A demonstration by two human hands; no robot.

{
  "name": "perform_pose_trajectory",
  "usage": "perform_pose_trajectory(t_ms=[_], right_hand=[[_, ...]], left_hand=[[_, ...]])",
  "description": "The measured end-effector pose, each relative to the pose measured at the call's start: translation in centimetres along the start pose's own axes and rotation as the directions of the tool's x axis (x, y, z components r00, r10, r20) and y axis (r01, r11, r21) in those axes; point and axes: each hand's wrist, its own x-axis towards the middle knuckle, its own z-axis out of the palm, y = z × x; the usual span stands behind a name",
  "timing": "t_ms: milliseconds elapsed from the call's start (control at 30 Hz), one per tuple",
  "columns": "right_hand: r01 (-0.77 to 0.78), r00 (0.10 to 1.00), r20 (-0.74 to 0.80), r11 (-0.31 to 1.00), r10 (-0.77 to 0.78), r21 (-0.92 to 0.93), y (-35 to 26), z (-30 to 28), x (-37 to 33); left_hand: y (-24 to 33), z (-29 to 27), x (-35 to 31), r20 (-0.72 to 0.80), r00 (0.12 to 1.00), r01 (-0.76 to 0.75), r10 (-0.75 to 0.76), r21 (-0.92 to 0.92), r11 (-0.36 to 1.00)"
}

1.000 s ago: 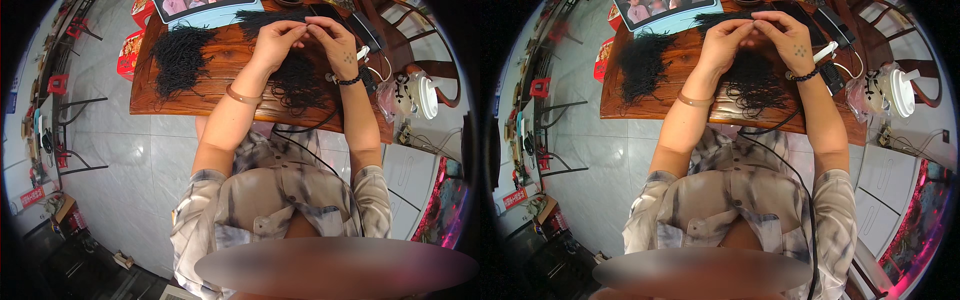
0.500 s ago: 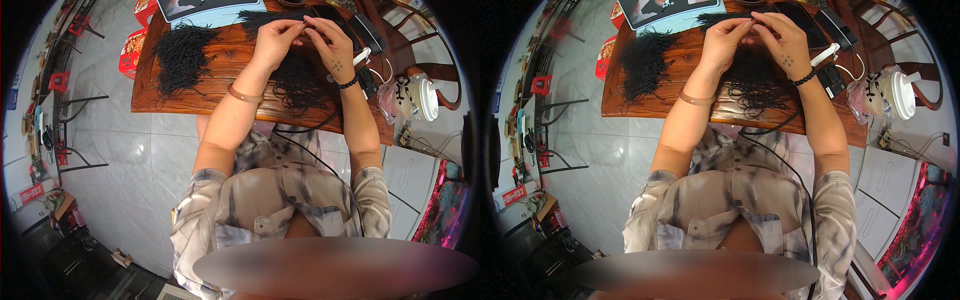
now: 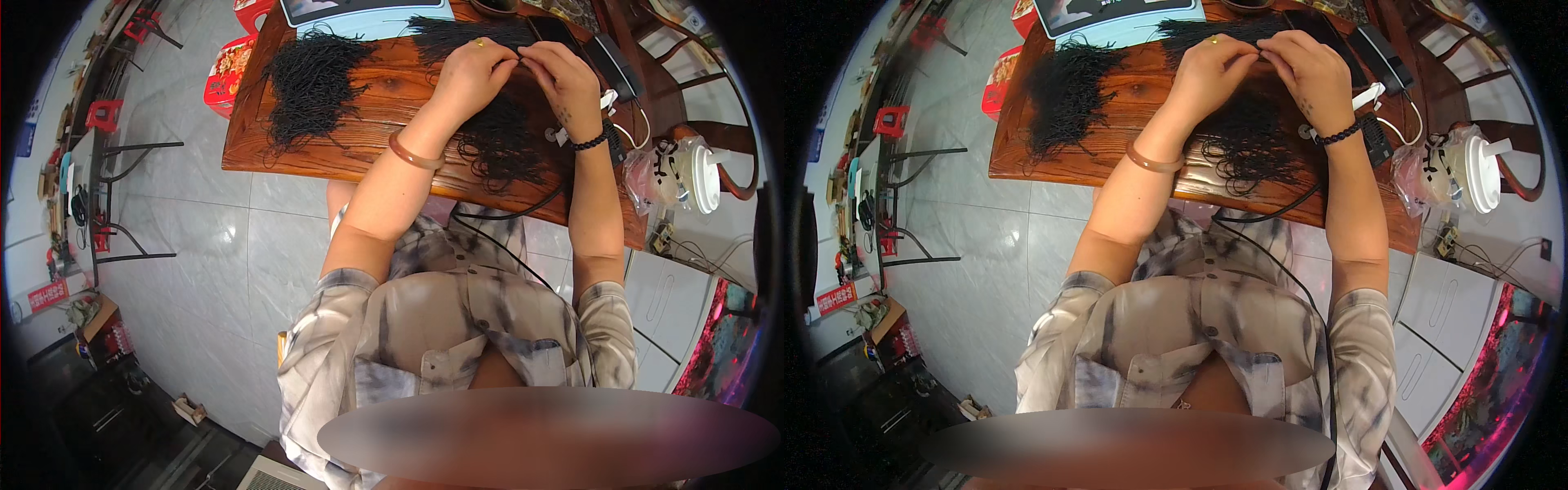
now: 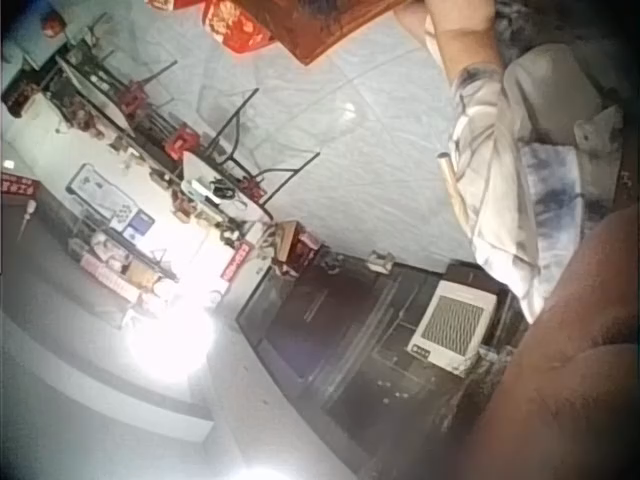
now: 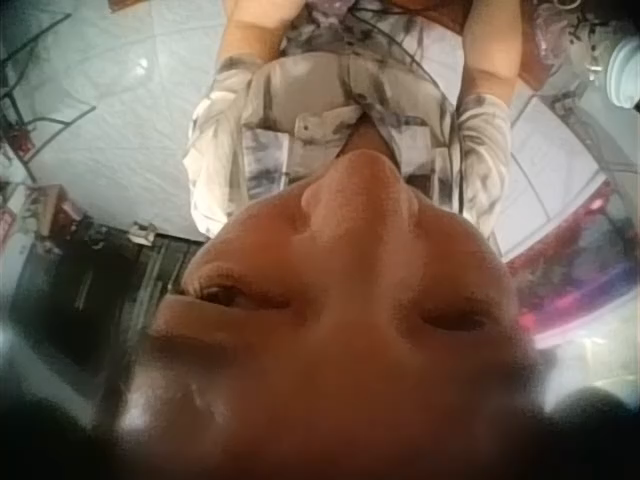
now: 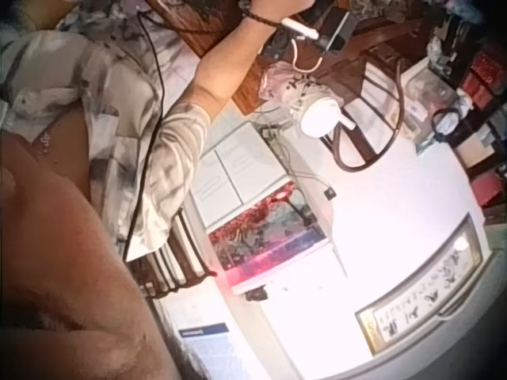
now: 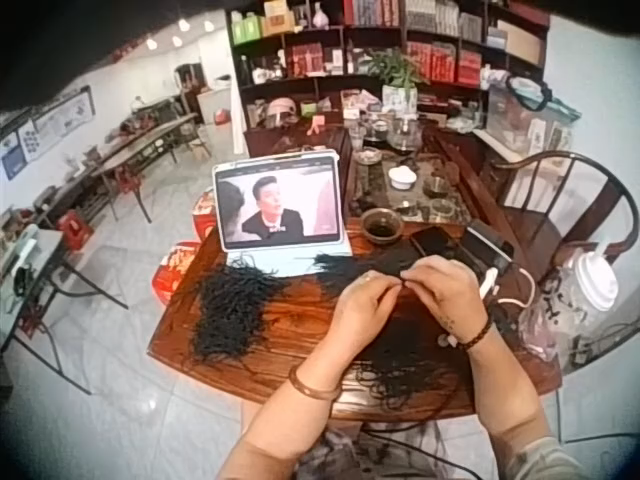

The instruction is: Sorting and organizing small strands of black fiber or hair on a wooden table to create bundles.

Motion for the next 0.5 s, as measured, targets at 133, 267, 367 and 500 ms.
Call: perform_pose_trajectory(t_ms=[133,267,367,500], right_hand=[[0.025,0.998,0.062,0.996,-0.019,-0.090,-0.51,-0.06,-0.08],[0.048,0.996,0.084,0.986,-0.035,-0.160,-0.65,-0.09,-0.18],[0.038,0.994,0.105,0.984,-0.020,-0.173,-0.55,0.02,-0.29],[0.016,0.994,0.112,0.996,-0.006,-0.088,-0.02,0.01,-0.37]], left_hand=[[-0.07,0.01,-0.13,0.036,0.999,-0.018,0.017,0.038,0.999],[-0.14,0.05,-0.14,0.068,0.998,-0.012,0.008,0.049,0.999],[-0.16,0.04,-0.12,0.071,0.997,-0.014,0.011,0.051,0.999],[-0.09,-0.23,0.06,0.086,0.996,0.000,-0.003,0.039,0.999]])
